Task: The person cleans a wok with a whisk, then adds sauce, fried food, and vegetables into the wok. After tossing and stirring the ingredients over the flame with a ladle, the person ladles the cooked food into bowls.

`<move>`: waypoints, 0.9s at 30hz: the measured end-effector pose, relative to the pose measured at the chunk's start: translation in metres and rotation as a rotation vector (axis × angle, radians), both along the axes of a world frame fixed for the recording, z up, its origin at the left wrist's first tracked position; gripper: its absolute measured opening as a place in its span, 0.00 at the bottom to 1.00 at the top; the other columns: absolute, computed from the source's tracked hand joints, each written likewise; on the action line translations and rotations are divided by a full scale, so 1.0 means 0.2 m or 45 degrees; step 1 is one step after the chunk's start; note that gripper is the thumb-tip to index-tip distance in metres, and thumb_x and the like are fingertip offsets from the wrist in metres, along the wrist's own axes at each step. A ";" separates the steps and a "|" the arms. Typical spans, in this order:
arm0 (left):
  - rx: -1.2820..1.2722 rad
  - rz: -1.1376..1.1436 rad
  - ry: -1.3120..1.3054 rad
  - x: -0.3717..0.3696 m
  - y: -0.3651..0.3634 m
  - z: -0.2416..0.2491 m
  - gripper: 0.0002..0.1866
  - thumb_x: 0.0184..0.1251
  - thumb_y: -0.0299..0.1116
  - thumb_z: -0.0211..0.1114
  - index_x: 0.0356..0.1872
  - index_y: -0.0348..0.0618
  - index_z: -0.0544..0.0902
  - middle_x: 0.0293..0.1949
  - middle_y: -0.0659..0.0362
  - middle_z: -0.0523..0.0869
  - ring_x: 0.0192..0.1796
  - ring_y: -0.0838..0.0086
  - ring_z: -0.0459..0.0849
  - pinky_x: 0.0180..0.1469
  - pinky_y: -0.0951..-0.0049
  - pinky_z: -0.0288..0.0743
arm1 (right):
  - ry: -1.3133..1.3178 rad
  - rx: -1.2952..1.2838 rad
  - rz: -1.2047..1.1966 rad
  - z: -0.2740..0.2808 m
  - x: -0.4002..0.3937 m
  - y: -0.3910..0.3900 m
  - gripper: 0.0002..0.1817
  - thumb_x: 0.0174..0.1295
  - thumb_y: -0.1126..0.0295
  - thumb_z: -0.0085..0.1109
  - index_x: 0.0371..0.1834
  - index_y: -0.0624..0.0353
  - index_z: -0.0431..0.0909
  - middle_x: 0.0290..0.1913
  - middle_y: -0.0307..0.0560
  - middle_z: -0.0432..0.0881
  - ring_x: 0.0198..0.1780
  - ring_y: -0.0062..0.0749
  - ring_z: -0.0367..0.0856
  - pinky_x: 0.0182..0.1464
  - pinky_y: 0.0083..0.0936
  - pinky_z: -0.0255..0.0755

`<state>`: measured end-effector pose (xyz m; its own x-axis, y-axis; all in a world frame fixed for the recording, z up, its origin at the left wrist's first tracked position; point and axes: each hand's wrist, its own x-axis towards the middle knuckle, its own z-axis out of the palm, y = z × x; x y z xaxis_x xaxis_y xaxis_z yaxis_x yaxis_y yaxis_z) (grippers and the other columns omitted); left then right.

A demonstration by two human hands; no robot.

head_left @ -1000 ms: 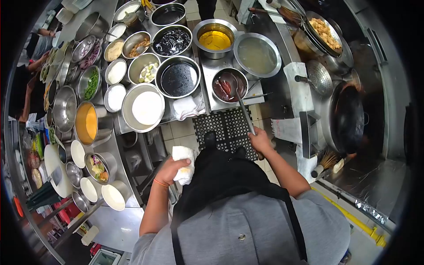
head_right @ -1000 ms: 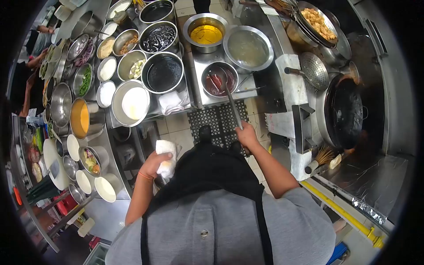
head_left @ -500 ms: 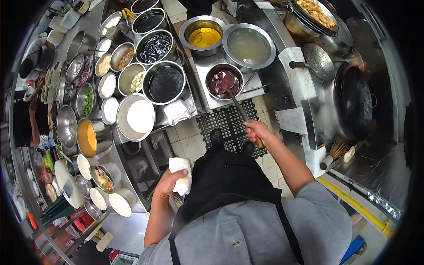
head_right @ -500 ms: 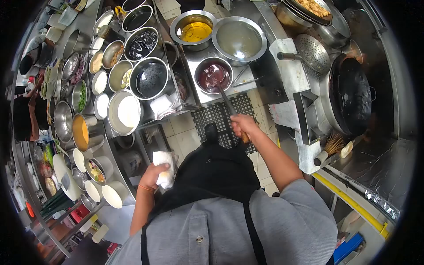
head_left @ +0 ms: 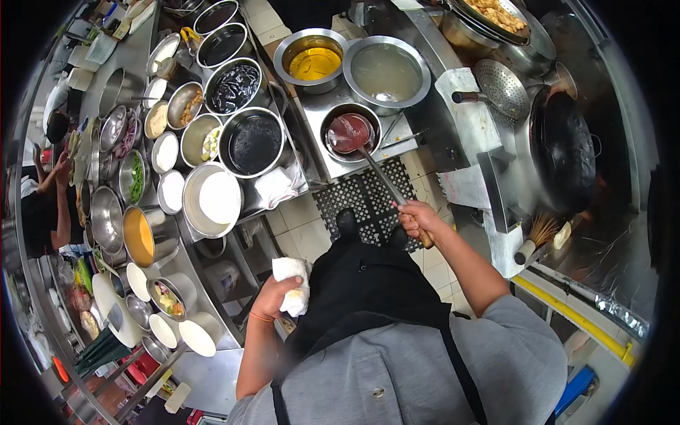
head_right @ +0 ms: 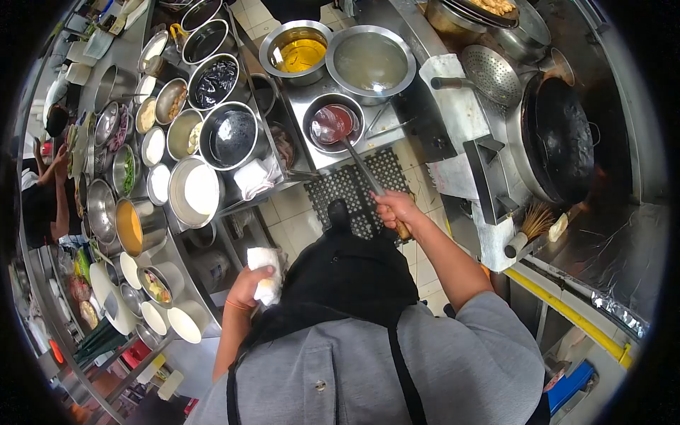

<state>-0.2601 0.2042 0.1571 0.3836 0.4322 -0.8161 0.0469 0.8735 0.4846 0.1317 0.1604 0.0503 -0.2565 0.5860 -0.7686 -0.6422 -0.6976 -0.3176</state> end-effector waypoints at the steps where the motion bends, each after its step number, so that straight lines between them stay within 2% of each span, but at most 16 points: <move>1: 0.005 0.003 0.005 0.00 0.01 -0.01 0.19 0.56 0.31 0.67 0.49 0.38 0.78 0.37 0.60 0.83 0.36 0.74 0.82 0.39 0.72 0.76 | -0.044 -0.001 0.011 0.02 -0.01 0.00 0.09 0.65 0.68 0.53 0.47 0.51 0.71 0.21 0.33 0.66 0.13 0.15 0.59 0.13 0.16 0.55; 6: 0.028 -0.040 0.038 0.00 0.05 0.00 0.18 0.57 0.31 0.66 0.49 0.38 0.78 0.37 0.60 0.83 0.37 0.74 0.82 0.39 0.72 0.76 | -0.052 0.024 0.016 0.02 0.00 -0.03 0.09 0.66 0.67 0.52 0.48 0.51 0.71 0.21 0.33 0.66 0.14 0.14 0.59 0.13 0.16 0.55; 11: 0.015 -0.058 0.003 -0.03 0.08 -0.05 0.19 0.57 0.31 0.66 0.50 0.37 0.78 0.38 0.59 0.83 0.37 0.74 0.82 0.40 0.72 0.76 | -0.032 -0.027 -0.021 0.14 0.00 -0.06 0.13 0.67 0.68 0.51 0.53 0.52 0.71 0.20 0.33 0.66 0.13 0.13 0.58 0.12 0.15 0.54; 15: 0.013 -0.061 -0.021 -0.01 0.12 -0.06 0.19 0.56 0.31 0.67 0.49 0.37 0.78 0.38 0.59 0.83 0.37 0.73 0.82 0.39 0.72 0.76 | -0.002 -0.009 -0.029 0.27 0.04 -0.12 0.13 0.67 0.68 0.51 0.54 0.52 0.71 0.20 0.33 0.65 0.12 0.13 0.57 0.11 0.16 0.54; 20: 0.055 -0.101 -0.067 0.10 0.19 -0.01 0.23 0.55 0.30 0.67 0.53 0.38 0.76 0.38 0.60 0.83 0.37 0.73 0.82 0.39 0.73 0.76 | -0.029 -0.035 0.043 0.49 0.11 -0.19 0.12 0.67 0.69 0.50 0.53 0.52 0.71 0.20 0.33 0.64 0.12 0.13 0.57 0.10 0.17 0.54; 27: 0.266 -0.223 -0.090 0.45 0.28 0.16 0.26 0.57 0.30 0.65 0.58 0.39 0.73 0.40 0.60 0.81 0.37 0.75 0.80 0.37 0.74 0.75 | 0.033 -0.020 0.046 0.80 0.32 -0.39 0.17 0.67 0.69 0.51 0.59 0.53 0.70 0.21 0.34 0.64 0.12 0.12 0.59 0.10 0.16 0.56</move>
<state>-0.1709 0.2602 0.1900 0.5199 0.5104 -0.6850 0.1477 0.7361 0.6606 0.1949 0.0830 0.2100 -0.2975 0.5637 -0.7705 -0.6242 -0.7255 -0.2898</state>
